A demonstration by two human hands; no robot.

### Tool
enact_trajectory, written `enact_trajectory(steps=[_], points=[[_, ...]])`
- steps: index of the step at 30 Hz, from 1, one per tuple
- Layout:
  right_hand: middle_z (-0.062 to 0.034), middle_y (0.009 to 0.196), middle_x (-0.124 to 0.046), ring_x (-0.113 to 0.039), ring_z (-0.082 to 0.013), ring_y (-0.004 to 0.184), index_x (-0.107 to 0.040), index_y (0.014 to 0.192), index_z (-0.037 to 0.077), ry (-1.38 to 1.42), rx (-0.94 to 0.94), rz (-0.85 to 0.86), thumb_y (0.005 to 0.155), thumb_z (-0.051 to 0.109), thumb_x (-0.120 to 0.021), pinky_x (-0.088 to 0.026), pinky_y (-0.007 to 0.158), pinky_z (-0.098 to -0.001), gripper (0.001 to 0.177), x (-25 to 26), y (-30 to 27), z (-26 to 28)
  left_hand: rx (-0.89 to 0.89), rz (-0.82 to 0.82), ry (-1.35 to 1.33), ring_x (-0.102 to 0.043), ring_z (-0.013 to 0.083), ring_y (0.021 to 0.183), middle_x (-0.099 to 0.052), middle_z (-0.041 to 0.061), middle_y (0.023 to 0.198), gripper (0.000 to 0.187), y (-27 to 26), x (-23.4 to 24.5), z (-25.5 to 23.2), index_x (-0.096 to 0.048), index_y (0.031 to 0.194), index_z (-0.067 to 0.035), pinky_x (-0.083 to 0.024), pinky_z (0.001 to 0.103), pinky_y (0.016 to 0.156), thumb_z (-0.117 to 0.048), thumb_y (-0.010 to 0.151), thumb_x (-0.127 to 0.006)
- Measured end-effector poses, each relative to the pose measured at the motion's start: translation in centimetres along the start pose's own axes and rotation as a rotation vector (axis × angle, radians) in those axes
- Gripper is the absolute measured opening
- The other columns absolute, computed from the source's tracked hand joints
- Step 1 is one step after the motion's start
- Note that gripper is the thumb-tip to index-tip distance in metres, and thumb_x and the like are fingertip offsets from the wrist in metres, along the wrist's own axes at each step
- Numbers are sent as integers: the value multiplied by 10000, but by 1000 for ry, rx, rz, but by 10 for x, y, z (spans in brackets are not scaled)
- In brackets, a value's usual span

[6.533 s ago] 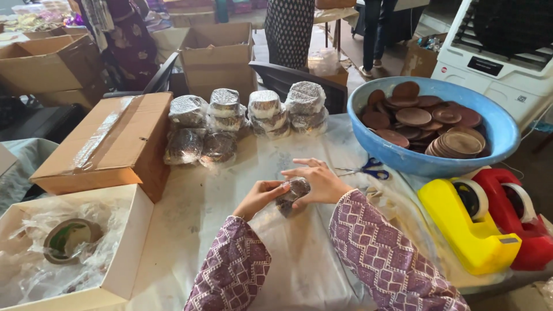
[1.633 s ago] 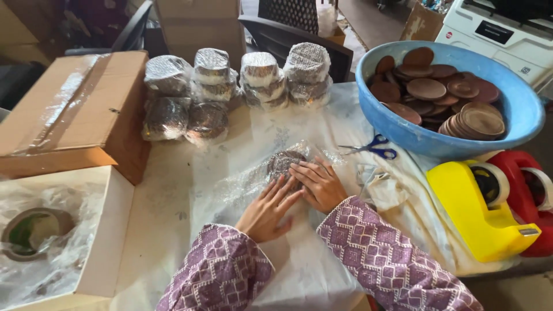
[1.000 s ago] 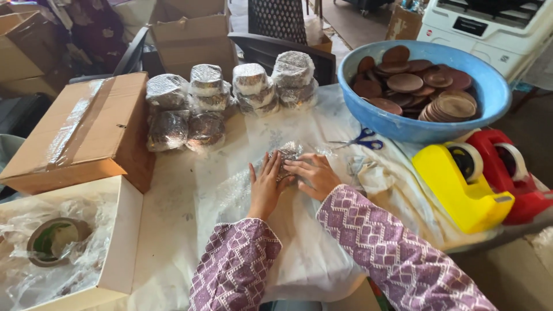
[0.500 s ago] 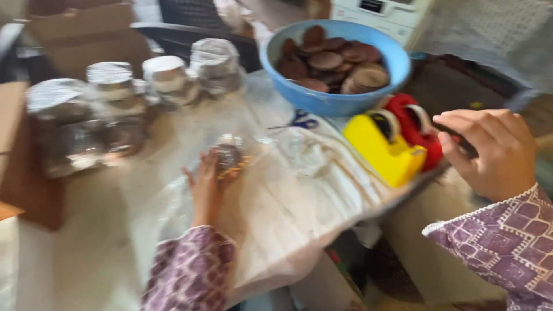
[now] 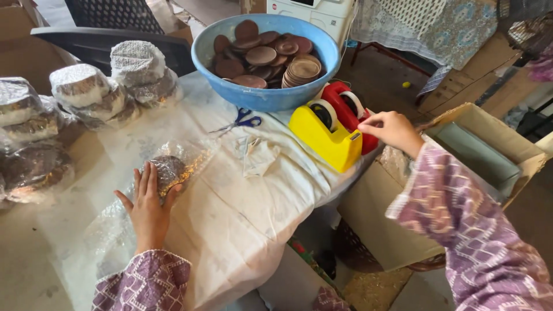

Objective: Wrapping small circular items in bubble wrap at a packing station.

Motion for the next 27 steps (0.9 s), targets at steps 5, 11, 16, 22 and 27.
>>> enact_trajectory(steps=[5, 11, 16, 22, 27], points=[[-166, 903, -775, -725, -341, 895, -842, 1009, 159, -98, -60, 0, 908, 499, -706, -531, 901, -420, 379, -16, 8, 20, 7, 6, 6, -282, 275, 1561, -384, 52, 1663, 787, 1, -2, 3, -396, 1602, -113, 18, 673, 1232, -493, 949, -616], [-157, 859, -756, -727, -326, 875, -855, 978, 189, -29, -111, 75, 985, 491, -619, -534, 907, -399, 383, -24, 22, 6, 14, 12, 13, -278, 278, 1566, -382, 59, 1665, 798, -1, -1, 0, -394, 1599, -101, 25, 678, 1227, -522, 955, -601], [-98, 919, -777, -723, -247, 862, -843, 968, 133, 112, -131, 145, 918, 452, -696, -526, 871, -359, 355, -33, 32, -11, 1, 5, -1, -274, 280, 1568, -378, 64, 1669, 779, 0, 2, -2, -391, 1603, -95, 22, 671, 1235, -512, 974, -583], [-90, 967, -788, -696, -172, 926, -822, 1026, 57, 287, -113, 219, 887, 325, -776, -513, 892, -320, 305, -53, 45, -37, -1, 4, -18, -270, 293, 1570, -379, 72, 1662, 789, 0, 4, -5, -386, 1602, -80, 14, 660, 1238, -504, 970, -593], [-75, 994, -781, -705, -155, 897, -774, 1074, 24, 561, -201, 238, 906, 240, -759, -553, 849, -310, 273, -49, 42, -24, -1, 8, -22, -265, 301, 1569, -385, 80, 1660, 784, 0, 0, -1, -398, 1592, -78, 3, 649, 1245, -509, 966, -591]])
Point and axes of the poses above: each hand's wrist, its own y-axis towards the middle knuckle, its own x-axis out of the back of the hand, z = x × y, the point moved 5 cm from there along y, towards the middle knuckle
